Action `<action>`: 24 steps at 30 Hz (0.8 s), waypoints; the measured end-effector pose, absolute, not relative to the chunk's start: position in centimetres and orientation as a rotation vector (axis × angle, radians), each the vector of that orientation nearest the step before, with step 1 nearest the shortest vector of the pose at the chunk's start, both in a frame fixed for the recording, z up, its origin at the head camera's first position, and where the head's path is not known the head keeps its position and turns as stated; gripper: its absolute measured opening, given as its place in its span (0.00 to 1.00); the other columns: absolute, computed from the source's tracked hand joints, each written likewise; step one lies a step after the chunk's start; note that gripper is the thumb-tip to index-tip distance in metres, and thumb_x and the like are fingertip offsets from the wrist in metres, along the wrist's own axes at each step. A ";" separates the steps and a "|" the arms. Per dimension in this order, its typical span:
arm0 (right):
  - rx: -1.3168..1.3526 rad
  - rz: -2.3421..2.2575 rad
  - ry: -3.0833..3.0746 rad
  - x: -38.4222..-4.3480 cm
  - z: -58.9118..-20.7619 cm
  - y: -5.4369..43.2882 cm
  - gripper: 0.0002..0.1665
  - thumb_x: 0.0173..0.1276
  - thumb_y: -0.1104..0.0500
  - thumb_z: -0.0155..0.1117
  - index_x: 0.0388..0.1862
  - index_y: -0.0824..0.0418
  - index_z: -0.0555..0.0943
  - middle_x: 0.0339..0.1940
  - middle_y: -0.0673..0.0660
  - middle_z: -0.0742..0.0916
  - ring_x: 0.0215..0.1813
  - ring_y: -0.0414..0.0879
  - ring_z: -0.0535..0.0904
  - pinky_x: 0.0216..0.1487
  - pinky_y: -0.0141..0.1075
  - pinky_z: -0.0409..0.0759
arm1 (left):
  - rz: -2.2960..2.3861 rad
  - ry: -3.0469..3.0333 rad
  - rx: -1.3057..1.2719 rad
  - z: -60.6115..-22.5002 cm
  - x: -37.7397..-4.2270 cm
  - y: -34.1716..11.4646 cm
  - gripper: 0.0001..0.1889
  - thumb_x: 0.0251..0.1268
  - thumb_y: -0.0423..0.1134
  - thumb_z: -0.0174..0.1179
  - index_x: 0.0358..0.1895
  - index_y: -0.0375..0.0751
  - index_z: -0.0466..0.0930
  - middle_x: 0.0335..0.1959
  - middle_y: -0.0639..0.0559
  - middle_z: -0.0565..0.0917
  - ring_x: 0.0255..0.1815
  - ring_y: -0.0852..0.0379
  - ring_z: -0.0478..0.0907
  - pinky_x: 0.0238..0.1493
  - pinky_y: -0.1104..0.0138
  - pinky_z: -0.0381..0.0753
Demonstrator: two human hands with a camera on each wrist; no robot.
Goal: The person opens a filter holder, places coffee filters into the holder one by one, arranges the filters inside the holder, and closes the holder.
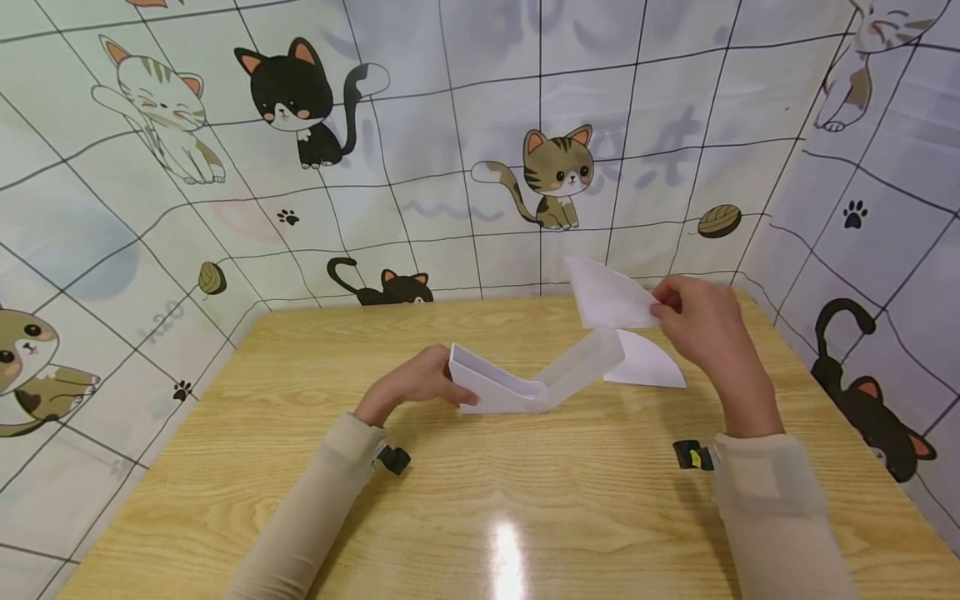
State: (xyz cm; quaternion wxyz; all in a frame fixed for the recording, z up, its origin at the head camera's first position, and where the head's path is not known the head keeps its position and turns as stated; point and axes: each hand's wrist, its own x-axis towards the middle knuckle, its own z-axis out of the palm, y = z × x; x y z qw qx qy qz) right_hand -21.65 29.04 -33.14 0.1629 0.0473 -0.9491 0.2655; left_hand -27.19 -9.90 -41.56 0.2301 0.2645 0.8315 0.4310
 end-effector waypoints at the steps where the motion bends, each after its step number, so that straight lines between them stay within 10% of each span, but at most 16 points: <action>1: 0.136 0.758 -2.708 -21.7 -33.1 29.0 0.08 0.72 0.66 0.65 0.45 0.70 0.84 0.37 0.68 0.90 0.33 0.54 0.84 0.36 0.40 0.72 | 1.184 2.290 0.728 -41.6 -27.2 -9.9 0.21 0.58 0.34 0.75 0.55 0.39 0.86 0.48 0.42 0.90 0.37 0.55 0.88 0.40 0.56 0.92; 24: 0.165 0.754 -2.699 -21.3 -32.7 28.6 0.08 0.73 0.65 0.65 0.45 0.70 0.85 0.37 0.67 0.90 0.35 0.56 0.85 0.38 0.43 0.73 | 1.163 2.310 0.719 -41.6 -27.1 -9.9 0.20 0.58 0.34 0.75 0.55 0.40 0.86 0.47 0.43 0.91 0.35 0.48 0.90 0.42 0.53 0.91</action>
